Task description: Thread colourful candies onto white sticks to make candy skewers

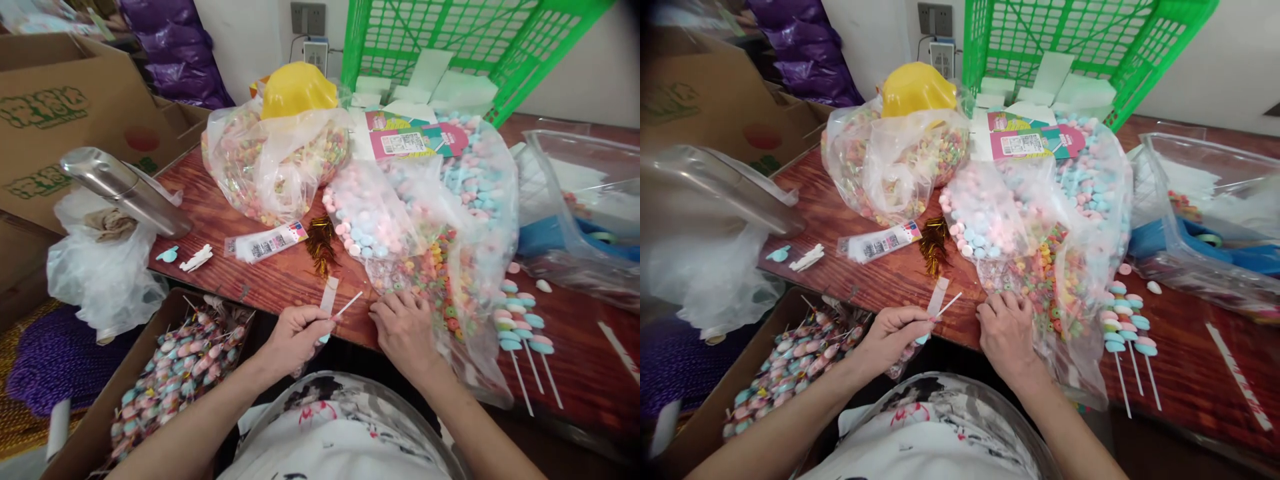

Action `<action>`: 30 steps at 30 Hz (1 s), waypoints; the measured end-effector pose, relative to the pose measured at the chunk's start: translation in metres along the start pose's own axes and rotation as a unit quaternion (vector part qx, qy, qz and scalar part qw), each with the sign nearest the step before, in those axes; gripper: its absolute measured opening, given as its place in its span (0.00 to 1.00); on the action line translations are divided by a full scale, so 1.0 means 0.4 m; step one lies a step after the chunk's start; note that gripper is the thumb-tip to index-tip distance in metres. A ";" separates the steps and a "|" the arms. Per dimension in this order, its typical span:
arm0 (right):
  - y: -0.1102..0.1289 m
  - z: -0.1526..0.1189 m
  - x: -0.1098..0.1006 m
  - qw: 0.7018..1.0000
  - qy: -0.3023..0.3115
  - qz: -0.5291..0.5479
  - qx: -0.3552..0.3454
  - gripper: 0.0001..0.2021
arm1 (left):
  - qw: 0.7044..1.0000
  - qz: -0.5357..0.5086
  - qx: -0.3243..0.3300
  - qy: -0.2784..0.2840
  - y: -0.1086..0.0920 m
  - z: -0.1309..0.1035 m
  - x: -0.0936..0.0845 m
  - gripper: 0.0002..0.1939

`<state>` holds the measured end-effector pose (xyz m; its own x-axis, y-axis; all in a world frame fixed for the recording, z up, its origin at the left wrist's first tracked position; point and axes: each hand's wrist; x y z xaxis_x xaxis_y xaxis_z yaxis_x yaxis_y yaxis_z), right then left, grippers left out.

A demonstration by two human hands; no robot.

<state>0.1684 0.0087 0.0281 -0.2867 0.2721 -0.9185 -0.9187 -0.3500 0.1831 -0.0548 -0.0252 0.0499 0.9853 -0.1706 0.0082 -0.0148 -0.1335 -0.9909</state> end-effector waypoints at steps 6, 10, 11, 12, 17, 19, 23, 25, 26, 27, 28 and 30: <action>0.022 0.007 0.001 1.000 0.009 0.010 -0.005 0.10 | 0.981 -0.151 -0.093 -0.078 -0.001 -0.003 0.031 0.16; 0.061 0.011 -0.065 0.972 -0.015 0.234 0.003 0.08 | 0.979 -0.154 -0.100 -0.091 -0.002 0.007 0.049 0.16; 0.076 0.011 -0.076 0.961 -0.018 0.274 -0.005 0.08 | 0.981 -0.150 -0.093 -0.085 -0.004 0.011 0.056 0.15; 0.091 0.011 -0.083 0.956 -0.020 0.291 -0.021 0.09 | 0.983 -0.147 -0.085 -0.075 -0.006 0.016 0.063 0.15; 0.116 0.006 -0.052 0.960 -0.030 0.278 -0.015 0.18 | 0.992 -0.125 0.002 -0.018 -0.016 0.031 0.083 0.12; 0.106 0.004 -0.035 0.951 -0.024 0.309 0.003 0.17 | 0.994 -0.109 0.025 -0.007 -0.014 0.031 0.082 0.12; 0.094 -0.004 -0.021 0.928 -0.043 0.366 0.054 0.11 | 0.996 -0.089 0.018 -0.009 -0.002 0.033 0.083 0.16; 0.094 -0.012 -0.015 0.915 -0.051 0.388 0.096 0.07 | 0.995 -0.093 0.011 -0.019 -0.001 0.038 0.087 0.16; 0.094 -0.017 -0.013 0.908 -0.052 0.399 0.114 0.06 | 0.995 -0.098 0.010 -0.025 -0.002 0.040 0.090 0.16; 0.095 -0.023 -0.012 0.901 -0.049 0.411 0.131 0.05 | 0.994 -0.102 0.008 -0.030 -0.005 0.043 0.093 0.16; 0.095 -0.028 -0.011 0.893 -0.043 0.424 0.146 0.04 | 0.994 -0.102 0.012 -0.032 -0.009 0.046 0.096 0.16; 0.095 -0.037 -0.014 0.869 -0.016 0.460 0.182 0.02 | 0.995 -0.088 0.038 -0.022 -0.018 0.050 0.101 0.16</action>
Point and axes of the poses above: each hand's wrist, its own z-axis towards the middle knuckle, its own x-axis out of the palm, y = z × x, and after that the axes turned 12 degrees about x, right-handed
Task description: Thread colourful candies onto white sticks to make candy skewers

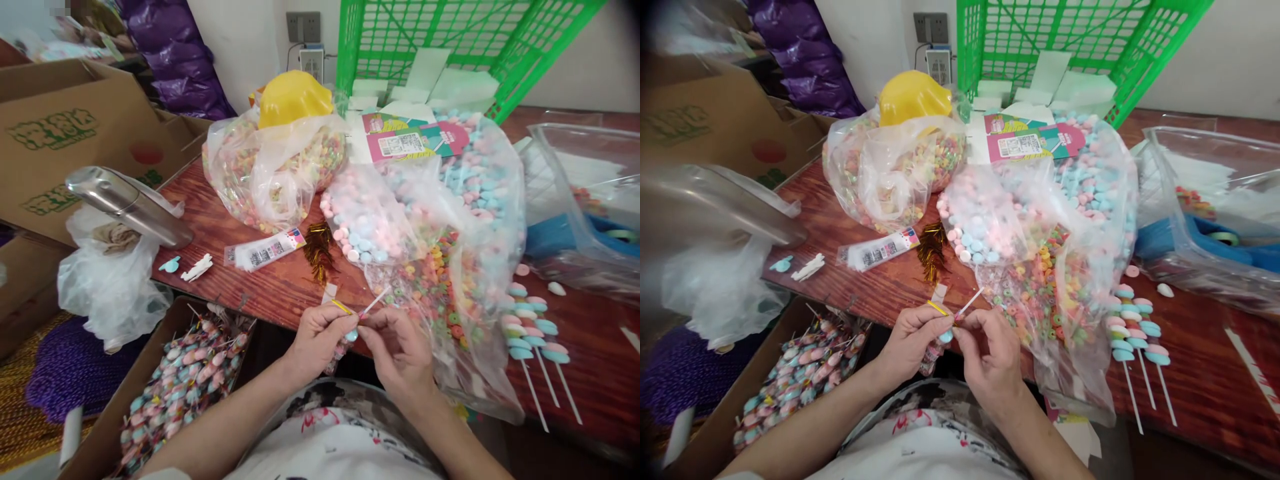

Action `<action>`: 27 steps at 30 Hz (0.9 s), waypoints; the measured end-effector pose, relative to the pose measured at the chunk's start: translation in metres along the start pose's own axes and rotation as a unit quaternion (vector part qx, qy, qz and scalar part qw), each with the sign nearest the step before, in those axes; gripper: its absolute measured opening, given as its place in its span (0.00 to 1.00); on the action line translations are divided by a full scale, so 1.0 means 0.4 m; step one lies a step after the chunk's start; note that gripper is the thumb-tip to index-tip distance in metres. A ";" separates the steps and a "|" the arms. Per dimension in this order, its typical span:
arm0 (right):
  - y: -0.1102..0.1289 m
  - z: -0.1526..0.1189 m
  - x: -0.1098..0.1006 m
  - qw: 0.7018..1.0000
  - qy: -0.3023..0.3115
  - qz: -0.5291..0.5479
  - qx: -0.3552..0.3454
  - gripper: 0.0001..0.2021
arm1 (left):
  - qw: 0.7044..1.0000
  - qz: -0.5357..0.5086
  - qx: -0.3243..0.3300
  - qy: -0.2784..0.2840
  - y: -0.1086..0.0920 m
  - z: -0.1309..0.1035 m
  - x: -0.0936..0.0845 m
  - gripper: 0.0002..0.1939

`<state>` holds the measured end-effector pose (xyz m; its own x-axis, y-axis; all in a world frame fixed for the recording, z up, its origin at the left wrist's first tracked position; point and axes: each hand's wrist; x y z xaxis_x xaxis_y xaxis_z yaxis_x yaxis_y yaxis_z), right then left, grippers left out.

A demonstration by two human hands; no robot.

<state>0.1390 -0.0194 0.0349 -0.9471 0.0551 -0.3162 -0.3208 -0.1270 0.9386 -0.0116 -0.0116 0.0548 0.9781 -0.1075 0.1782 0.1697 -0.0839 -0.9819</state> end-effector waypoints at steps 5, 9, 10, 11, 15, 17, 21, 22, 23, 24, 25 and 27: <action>0.004 0.004 -0.017 0.960 0.075 0.195 0.187 0.08 | 0.990 0.079 0.106 0.048 -0.012 0.007 0.008 0.17; 0.003 0.025 -0.042 0.902 0.152 0.286 0.287 0.11 | 0.970 0.141 0.173 0.100 -0.024 0.016 0.003 0.17; 0.005 0.030 -0.050 0.898 0.169 0.279 0.294 0.12 | 0.965 0.153 0.180 0.114 -0.029 0.019 0.001 0.17; 0.007 0.035 -0.060 0.900 0.186 0.265 0.291 0.13 | 0.962 0.161 0.181 0.128 -0.034 0.022 0.000 0.16; 0.023 0.048 -0.099 0.905 0.289 0.185 0.250 0.15 | 0.977 0.098 0.095 0.165 -0.051 0.030 0.001 0.14; 0.027 0.050 -0.115 0.902 0.327 0.154 0.233 0.16 | 0.984 0.049 0.046 0.166 -0.051 0.030 0.005 0.12; 0.022 0.048 -0.140 0.920 0.333 0.064 0.195 0.13 | 0.982 0.043 0.041 0.177 -0.040 0.025 0.014 0.14; 0.019 0.047 -0.144 0.923 0.332 0.044 0.188 0.12 | 0.982 0.049 0.046 0.179 -0.036 0.023 0.016 0.14; 0.017 0.046 -0.148 0.924 0.333 0.033 0.184 0.12 | 0.981 0.053 0.049 0.179 -0.032 0.021 0.018 0.15; 0.015 0.044 -0.151 0.923 0.335 0.033 0.185 0.11 | 0.981 0.055 0.051 0.177 -0.028 0.019 0.020 0.15; 0.013 0.042 -0.153 0.921 0.337 0.042 0.190 0.11 | 0.982 0.056 0.053 0.174 -0.025 0.017 0.023 0.15; 0.009 0.036 -0.153 0.912 0.339 0.086 0.213 0.12 | 0.982 0.060 0.060 0.169 -0.020 0.014 0.028 0.16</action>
Point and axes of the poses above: each hand's wrist, its own z-axis towards the middle knuckle, its own x-axis out of the palm, y = z × x, and after that the axes turned 12 degrees about x, right-handed
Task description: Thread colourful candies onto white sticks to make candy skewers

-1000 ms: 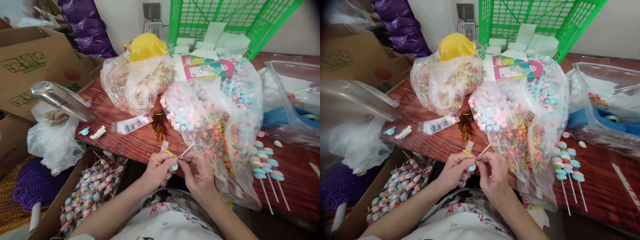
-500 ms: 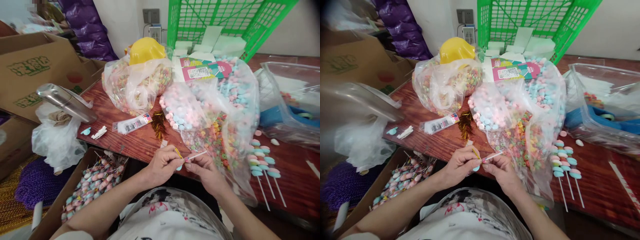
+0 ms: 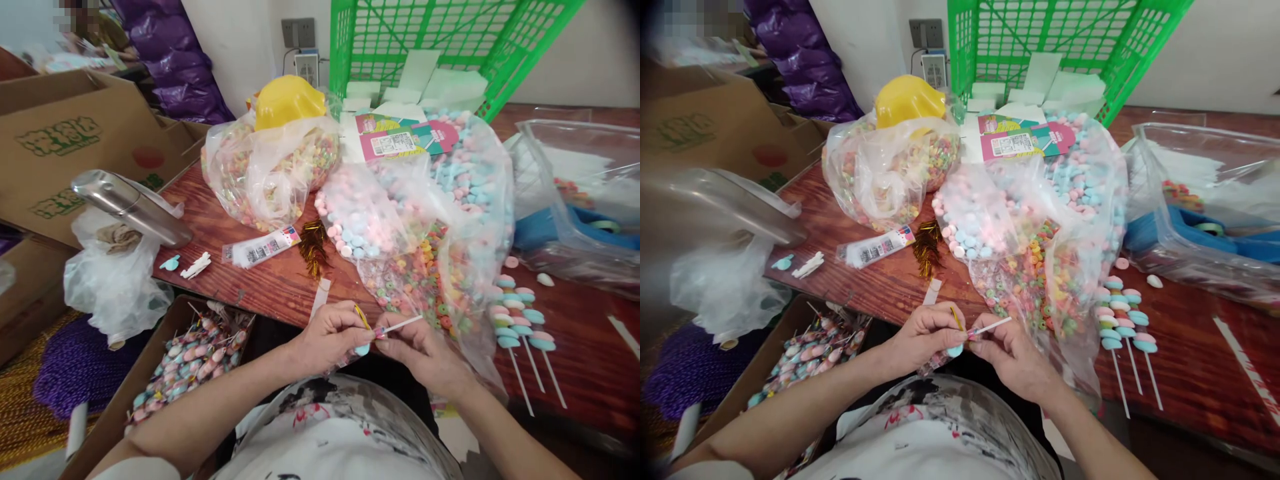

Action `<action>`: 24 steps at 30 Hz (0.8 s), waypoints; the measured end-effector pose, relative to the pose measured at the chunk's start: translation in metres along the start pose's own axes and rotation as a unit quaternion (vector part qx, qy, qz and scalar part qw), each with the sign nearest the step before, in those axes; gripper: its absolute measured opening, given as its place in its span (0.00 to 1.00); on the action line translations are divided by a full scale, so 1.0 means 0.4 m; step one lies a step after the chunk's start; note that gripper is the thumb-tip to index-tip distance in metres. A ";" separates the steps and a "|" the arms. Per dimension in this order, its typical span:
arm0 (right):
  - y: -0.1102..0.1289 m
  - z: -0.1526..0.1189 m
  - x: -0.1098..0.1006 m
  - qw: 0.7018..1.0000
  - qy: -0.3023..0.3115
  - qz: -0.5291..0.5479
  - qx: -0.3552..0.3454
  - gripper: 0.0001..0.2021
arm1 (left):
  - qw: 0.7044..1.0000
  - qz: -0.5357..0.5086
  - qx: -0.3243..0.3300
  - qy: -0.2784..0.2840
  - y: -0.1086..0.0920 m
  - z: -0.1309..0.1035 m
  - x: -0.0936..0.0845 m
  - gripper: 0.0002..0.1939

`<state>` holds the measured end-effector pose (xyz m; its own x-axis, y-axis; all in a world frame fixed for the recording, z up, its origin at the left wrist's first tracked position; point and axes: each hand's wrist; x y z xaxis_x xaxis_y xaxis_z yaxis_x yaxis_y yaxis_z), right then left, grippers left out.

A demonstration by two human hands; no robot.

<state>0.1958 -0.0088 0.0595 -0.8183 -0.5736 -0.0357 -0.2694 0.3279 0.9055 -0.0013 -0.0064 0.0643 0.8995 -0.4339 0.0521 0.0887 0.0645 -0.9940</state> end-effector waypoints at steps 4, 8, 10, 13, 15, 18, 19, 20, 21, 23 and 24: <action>-0.025 -0.001 0.015 0.991 -0.005 0.136 0.010 0.13 | 0.999 0.015 0.032 -0.013 0.003 0.000 0.011 0.15; -0.055 -0.001 0.029 0.980 -0.027 0.198 0.008 0.12 | 0.998 0.027 0.055 -0.019 0.002 -0.001 0.018 0.14; -0.064 -0.001 0.031 0.980 -0.030 0.199 0.014 0.12 | 0.998 0.025 0.053 -0.024 0.000 -0.002 0.022 0.14; -0.067 -0.003 0.027 0.982 -0.035 0.186 0.027 0.12 | 0.998 0.018 0.045 -0.033 -0.003 -0.004 0.026 0.14; -0.064 -0.005 0.020 0.984 -0.042 0.172 0.032 0.13 | 0.998 0.018 0.045 -0.034 -0.004 -0.004 0.029 0.14; -0.053 -0.011 0.011 0.991 -0.052 0.123 0.027 0.13 | 0.998 0.024 0.051 -0.029 -0.003 -0.004 0.031 0.15; -0.049 -0.013 0.009 0.994 -0.058 0.096 0.017 0.12 | 0.998 0.026 0.054 -0.030 -0.002 -0.004 0.032 0.15; -0.046 -0.015 0.009 0.995 -0.067 0.068 0.003 0.11 | 0.997 0.031 0.060 -0.032 0.000 -0.004 0.032 0.15; -0.042 -0.016 0.011 0.996 -0.078 0.043 -0.015 0.10 | 0.996 0.037 0.068 -0.035 0.001 -0.004 0.033 0.15; -0.037 -0.017 0.019 0.993 -0.110 0.017 -0.044 0.08 | 0.993 0.061 0.091 -0.037 0.002 -0.004 0.034 0.14; -0.036 -0.016 0.025 0.990 -0.126 0.020 -0.051 0.08 | 0.991 0.076 0.103 -0.037 0.003 -0.003 0.034 0.13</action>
Point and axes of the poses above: each hand's wrist, its own z-axis towards the middle knuckle, its own x-axis out of the palm, y = z × x, and after that the axes turned 12 degrees about x, right-handed
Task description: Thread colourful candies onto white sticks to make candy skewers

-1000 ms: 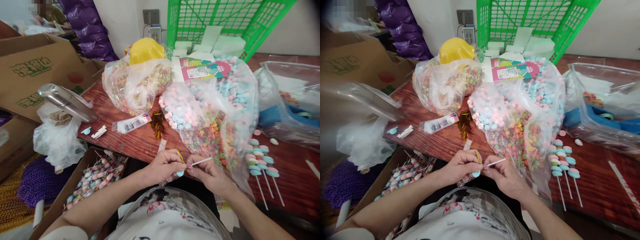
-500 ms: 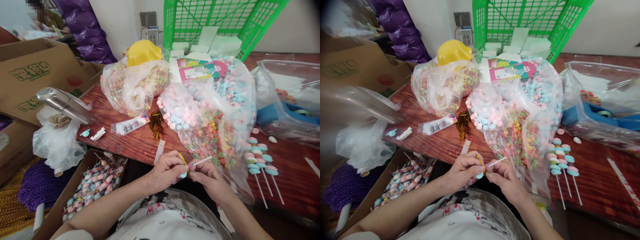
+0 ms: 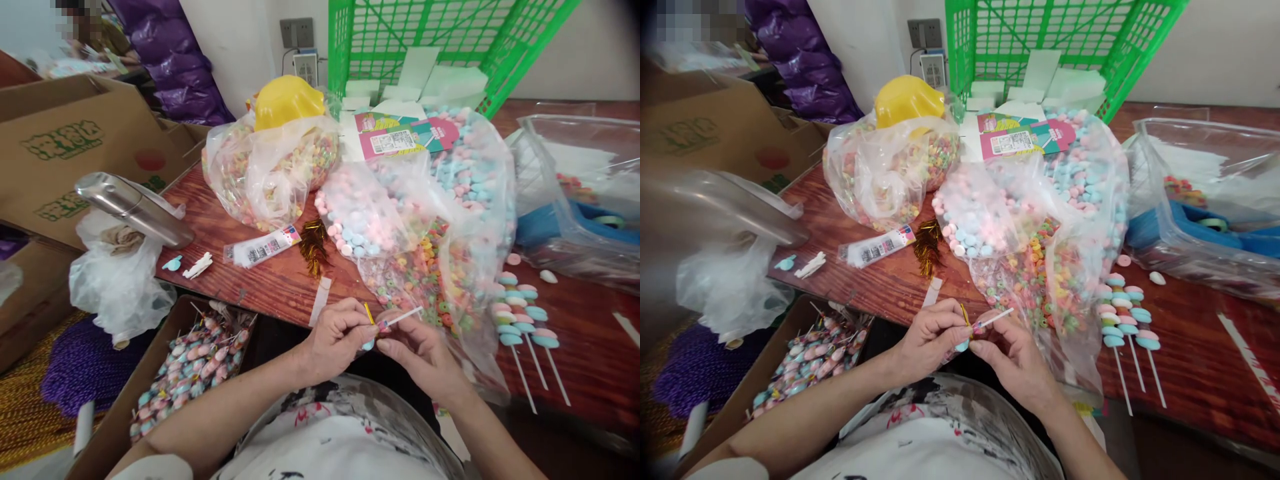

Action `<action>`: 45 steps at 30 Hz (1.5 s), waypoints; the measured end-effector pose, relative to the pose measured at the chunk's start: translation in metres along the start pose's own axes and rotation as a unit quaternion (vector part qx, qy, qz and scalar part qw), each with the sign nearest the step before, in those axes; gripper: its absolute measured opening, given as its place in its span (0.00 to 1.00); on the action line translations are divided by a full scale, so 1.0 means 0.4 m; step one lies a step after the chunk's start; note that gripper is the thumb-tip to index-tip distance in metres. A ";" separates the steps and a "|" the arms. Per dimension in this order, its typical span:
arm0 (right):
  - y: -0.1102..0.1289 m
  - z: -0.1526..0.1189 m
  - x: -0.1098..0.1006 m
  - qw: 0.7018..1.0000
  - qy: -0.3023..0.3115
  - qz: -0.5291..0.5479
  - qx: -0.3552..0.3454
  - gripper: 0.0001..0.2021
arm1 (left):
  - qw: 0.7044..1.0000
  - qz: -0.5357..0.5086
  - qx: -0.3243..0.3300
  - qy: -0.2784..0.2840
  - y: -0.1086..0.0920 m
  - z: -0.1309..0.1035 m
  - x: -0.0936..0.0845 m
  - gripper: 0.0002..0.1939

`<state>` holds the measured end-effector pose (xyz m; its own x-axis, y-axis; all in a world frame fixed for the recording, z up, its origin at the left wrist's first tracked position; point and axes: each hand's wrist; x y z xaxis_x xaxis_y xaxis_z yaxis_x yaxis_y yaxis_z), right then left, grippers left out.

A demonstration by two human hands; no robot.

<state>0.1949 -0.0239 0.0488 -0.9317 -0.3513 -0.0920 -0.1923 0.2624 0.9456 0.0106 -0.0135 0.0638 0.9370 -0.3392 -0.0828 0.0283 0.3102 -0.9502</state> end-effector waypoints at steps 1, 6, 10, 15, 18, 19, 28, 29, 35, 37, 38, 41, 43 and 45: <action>0.000 0.000 0.007 1.000 -0.017 0.012 0.000 0.08 | 1.000 0.016 0.014 0.001 0.000 0.001 0.001 0.13; -0.003 0.004 0.030 0.993 -0.071 0.086 0.036 0.11 | 0.994 0.084 0.070 0.010 -0.004 0.010 0.000 0.14; -0.004 0.007 0.033 0.989 -0.092 0.115 0.022 0.11 | 0.988 0.119 0.098 0.017 -0.007 0.018 -0.002 0.14; -0.021 0.006 0.048 0.977 -0.085 0.191 0.025 0.08 | 0.971 0.170 0.165 0.034 0.002 0.023 -0.001 0.12; -0.033 0.007 0.063 0.966 -0.117 0.227 0.031 0.07 | 0.960 0.200 0.192 0.044 0.007 0.029 -0.002 0.11; -0.036 0.009 0.067 0.963 -0.123 0.236 0.035 0.07 | 0.957 0.206 0.198 0.046 0.009 0.031 -0.003 0.11; -0.010 0.028 0.001 0.987 0.092 0.116 0.061 0.14 | 0.983 0.111 0.101 0.107 -0.011 0.032 -0.019 0.16; 0.003 0.026 -0.010 0.992 0.109 0.050 0.038 0.14 | 0.988 0.075 0.075 0.116 -0.013 0.031 -0.021 0.16; 0.078 -0.014 -0.040 0.871 0.071 -0.365 -0.322 0.11 | 0.958 -0.143 -0.147 0.200 -0.004 0.036 -0.042 0.18; 0.090 -0.026 -0.042 0.794 0.063 -0.442 -0.412 0.13 | 0.934 -0.175 -0.189 0.248 -0.001 0.039 -0.047 0.17; 0.093 -0.030 -0.043 0.764 0.059 -0.464 -0.444 0.13 | 0.922 -0.190 -0.207 0.265 0.000 0.040 -0.048 0.16; 0.097 -0.036 -0.048 0.723 0.057 -0.471 -0.502 0.13 | 0.889 -0.233 -0.268 0.288 0.004 0.040 -0.046 0.16; 0.093 -0.037 -0.049 0.720 0.063 -0.457 -0.518 0.13 | 0.868 -0.250 -0.305 0.301 0.007 0.040 -0.043 0.17; 0.082 -0.038 -0.047 0.725 0.066 -0.448 -0.519 0.14 | 0.852 -0.259 -0.329 0.315 0.011 0.041 -0.041 0.18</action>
<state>0.2110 -0.0224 0.0865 -0.5244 -0.0636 -0.8491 -0.3031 -0.9179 0.2560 0.0012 0.0080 0.0659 0.4796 -0.7531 0.4504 -0.0140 -0.5198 -0.8542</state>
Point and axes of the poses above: each hand's wrist, its own z-axis towards the middle knuckle, its own x-axis out of the palm, y = z × x, and after that the axes turned 12 degrees about x, right-handed
